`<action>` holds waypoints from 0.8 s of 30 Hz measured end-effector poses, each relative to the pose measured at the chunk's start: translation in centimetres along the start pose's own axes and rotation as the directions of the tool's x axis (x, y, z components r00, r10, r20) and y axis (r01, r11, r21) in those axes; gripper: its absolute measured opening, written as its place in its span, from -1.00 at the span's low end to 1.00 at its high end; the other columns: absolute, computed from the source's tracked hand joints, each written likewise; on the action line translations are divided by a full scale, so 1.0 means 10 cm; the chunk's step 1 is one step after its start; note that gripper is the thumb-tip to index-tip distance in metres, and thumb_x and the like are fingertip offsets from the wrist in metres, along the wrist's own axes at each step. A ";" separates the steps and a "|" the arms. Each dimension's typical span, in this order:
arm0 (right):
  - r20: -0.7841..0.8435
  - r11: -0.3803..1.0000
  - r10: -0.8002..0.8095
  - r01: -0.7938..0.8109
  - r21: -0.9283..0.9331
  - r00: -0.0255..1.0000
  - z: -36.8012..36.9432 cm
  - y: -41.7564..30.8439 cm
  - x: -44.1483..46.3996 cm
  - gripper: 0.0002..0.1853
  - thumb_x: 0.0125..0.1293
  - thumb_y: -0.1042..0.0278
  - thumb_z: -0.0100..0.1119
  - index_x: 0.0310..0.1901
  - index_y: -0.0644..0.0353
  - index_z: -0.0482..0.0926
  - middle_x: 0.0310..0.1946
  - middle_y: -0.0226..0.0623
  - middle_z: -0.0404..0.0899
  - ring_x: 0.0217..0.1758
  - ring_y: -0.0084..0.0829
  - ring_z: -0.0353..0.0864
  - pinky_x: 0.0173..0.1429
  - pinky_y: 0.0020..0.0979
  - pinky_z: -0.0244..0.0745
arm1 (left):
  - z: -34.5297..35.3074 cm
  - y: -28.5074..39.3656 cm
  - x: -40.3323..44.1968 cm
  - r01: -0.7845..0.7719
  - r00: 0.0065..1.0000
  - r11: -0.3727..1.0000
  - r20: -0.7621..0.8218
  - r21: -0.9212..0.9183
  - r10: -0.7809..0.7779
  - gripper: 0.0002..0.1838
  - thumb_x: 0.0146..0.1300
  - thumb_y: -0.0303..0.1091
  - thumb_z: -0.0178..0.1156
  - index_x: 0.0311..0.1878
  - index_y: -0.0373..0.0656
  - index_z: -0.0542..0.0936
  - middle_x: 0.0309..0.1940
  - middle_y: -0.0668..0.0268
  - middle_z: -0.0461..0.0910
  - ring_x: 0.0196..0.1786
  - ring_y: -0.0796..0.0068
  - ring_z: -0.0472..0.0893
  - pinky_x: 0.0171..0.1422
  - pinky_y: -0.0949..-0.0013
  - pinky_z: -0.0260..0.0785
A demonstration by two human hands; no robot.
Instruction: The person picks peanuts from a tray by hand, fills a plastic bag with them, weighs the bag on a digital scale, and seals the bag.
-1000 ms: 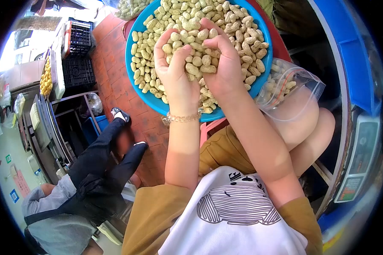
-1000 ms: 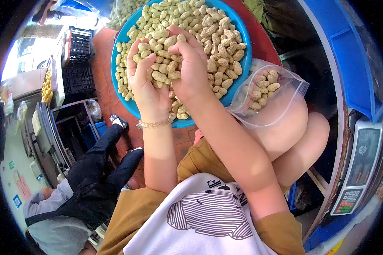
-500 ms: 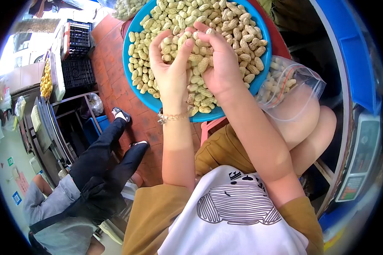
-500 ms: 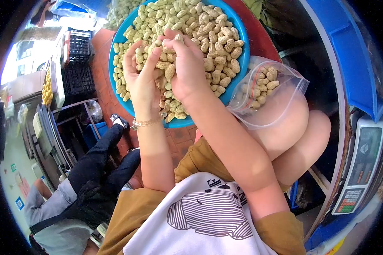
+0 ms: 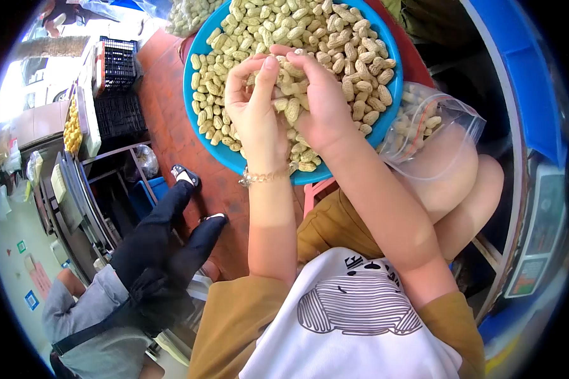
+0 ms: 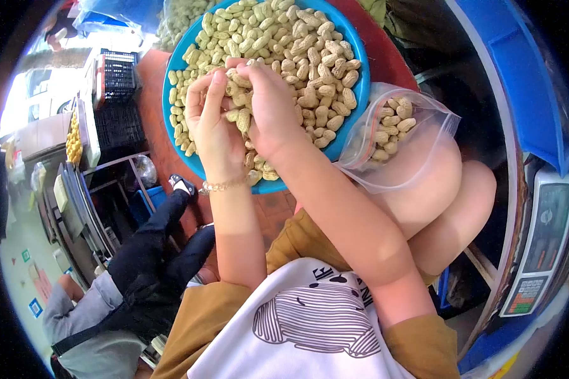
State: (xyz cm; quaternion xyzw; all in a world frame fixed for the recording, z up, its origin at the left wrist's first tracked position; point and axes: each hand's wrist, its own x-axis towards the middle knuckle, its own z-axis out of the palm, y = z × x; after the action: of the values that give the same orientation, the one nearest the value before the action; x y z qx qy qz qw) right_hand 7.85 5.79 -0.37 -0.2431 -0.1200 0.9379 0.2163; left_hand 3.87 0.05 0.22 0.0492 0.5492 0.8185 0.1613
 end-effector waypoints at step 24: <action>-0.011 0.996 -0.061 0.062 0.065 0.998 -0.07 0.04 0.05 -0.69 0.52 0.15 -0.19 0.09 0.19 0.34 0.02 -0.10 0.50 0.08 -0.33 0.52 0.24 -0.30 0.46 | -0.13 -0.06 -0.01 -0.541 0.841 0.576 0.407 0.613 0.356 -0.75 0.10 -0.48 0.31 -0.11 -0.06 0.66 0.19 0.19 0.44 0.23 0.24 0.28 0.30 0.19 0.11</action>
State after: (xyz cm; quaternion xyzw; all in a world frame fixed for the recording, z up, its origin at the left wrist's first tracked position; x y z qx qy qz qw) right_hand 7.68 5.71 -1.27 -0.2363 -0.0958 0.9332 0.2534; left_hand 3.76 -0.89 -0.85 0.3436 0.7649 0.5445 -0.0195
